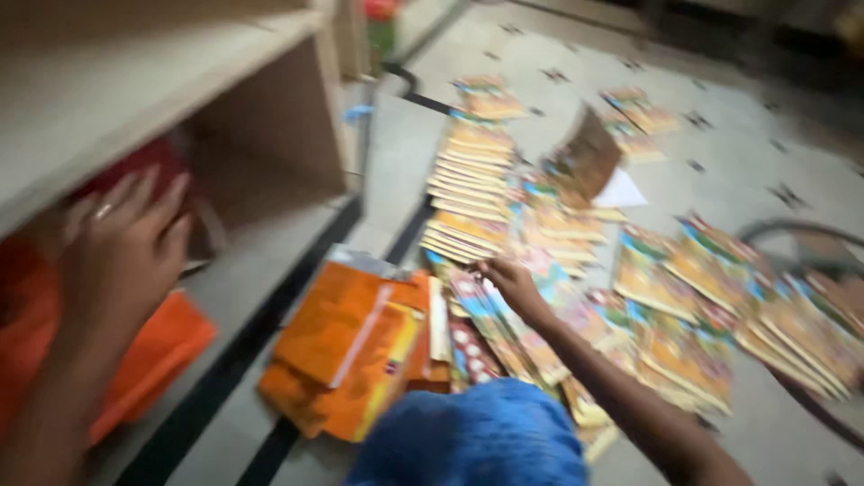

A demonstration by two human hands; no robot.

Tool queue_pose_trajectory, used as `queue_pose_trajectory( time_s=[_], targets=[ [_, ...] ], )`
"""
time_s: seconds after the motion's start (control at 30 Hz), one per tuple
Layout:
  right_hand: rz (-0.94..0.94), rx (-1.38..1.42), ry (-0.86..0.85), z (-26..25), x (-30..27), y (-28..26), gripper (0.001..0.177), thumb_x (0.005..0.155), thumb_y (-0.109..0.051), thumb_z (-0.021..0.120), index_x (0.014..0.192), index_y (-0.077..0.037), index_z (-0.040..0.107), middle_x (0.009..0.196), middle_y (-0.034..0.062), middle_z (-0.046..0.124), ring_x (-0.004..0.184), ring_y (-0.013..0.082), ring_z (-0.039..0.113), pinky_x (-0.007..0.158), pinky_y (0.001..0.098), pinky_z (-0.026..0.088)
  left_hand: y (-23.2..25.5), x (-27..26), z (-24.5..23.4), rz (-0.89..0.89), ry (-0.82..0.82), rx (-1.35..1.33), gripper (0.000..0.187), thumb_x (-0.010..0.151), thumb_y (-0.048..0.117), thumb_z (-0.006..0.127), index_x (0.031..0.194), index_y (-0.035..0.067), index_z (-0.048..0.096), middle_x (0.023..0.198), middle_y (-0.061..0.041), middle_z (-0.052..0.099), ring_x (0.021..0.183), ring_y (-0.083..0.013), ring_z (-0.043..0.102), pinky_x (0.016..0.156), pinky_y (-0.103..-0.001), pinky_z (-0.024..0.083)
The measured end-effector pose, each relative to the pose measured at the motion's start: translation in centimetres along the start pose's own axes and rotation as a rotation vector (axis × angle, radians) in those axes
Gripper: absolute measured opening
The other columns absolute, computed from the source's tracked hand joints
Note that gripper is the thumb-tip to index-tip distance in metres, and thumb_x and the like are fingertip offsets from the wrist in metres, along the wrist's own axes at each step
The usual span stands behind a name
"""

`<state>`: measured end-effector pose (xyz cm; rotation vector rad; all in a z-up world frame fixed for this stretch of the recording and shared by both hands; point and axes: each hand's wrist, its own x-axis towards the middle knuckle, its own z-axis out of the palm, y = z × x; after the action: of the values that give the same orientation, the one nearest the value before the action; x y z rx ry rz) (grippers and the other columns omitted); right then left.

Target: The person picks up books from a pile on the floor and places them onto a shelf. The person handles the books one at a time, stacking them neatly on the shelf.

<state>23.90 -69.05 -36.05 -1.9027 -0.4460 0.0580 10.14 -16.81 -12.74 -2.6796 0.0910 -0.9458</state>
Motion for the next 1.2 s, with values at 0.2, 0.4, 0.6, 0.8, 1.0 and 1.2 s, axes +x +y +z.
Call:
queue_pose_trajectory(
  time_s=[0.2,0.4,0.6,0.8,1.0,1.2],
  targets=[
    [0.564,0.152,0.109,-5.3,-20.0,19.5,0.033,0.098,-0.027,0.061,0.119,-0.004,0.073,0.105,0.0042,0.08,0.092,0.0164,0.075,0.081,0.0331,0.058,10.9,-3.1,10.6,-0.132,-0.311,-0.64,0.055,0.095,0.027,0.069,0.148,0.013,0.06,0.146,-0.017,0.062,0.135,-0.0294,0.058,0.111,-0.041,0.046],
    [0.375,-0.31,0.452,-9.5,-19.1,23.1,0.033,0.095,-0.024,0.064,0.125,-0.01,0.07,0.114,0.0114,0.075,0.103,0.0257,0.072,0.09,0.0377,0.055,23.7,-4.2,22.9,-0.516,-0.579,-1.172,0.061,0.091,0.019,0.073,0.149,0.012,0.059,0.138,-0.017,0.068,0.125,-0.0255,0.065,0.1,-0.036,0.05],
    [0.153,-0.612,0.548,-12.9,-10.7,26.4,0.051,0.099,-0.037,0.062,0.136,-0.003,0.06,0.147,0.0183,0.055,0.133,0.0379,0.055,0.108,0.0449,0.045,31.5,-2.6,27.4,-0.585,-0.67,-1.229,0.06,0.092,0.016,0.072,0.149,0.011,0.055,0.141,-0.014,0.064,0.127,-0.0252,0.063,0.1,-0.033,0.05],
    [0.517,-0.647,0.581,-9.6,-7.5,31.8,0.07,0.105,-0.054,0.041,0.154,-0.004,0.043,0.163,0.019,0.034,0.147,0.0378,0.036,0.117,0.0494,0.031,35.0,-4.6,31.7,-0.572,-0.67,-1.45,0.065,0.089,0.01,0.07,0.151,0.006,0.051,0.141,-0.012,0.063,0.129,-0.0204,0.061,0.099,-0.031,0.05],
    [0.72,-0.682,0.463,-6.7,-7.9,29.4,0.075,0.102,-0.06,0.03,0.159,-0.012,0.033,0.169,0.0104,0.025,0.156,0.0299,0.019,0.125,0.0514,0.012,39.3,-6.5,33.5,-0.803,-0.908,-1.438,0.067,0.092,0.013,0.07,0.155,0.01,0.048,0.116,-0.011,0.074,0.099,-0.0209,0.066,0.084,-0.03,0.053],
    [0.782,-0.723,0.506,-4.8,-8.3,27.8,0.075,0.105,-0.057,0.027,0.161,-0.008,0.028,0.17,0.0102,0.022,0.158,0.0293,0.014,0.125,0.0522,0.008,49.4,-7.2,33.2,-0.881,-1.073,-1.609,0.072,0.09,0.013,0.067,0.156,0.006,0.041,0.122,-0.014,0.073,0.104,-0.0203,0.068,0.085,-0.031,0.053]
  ],
)
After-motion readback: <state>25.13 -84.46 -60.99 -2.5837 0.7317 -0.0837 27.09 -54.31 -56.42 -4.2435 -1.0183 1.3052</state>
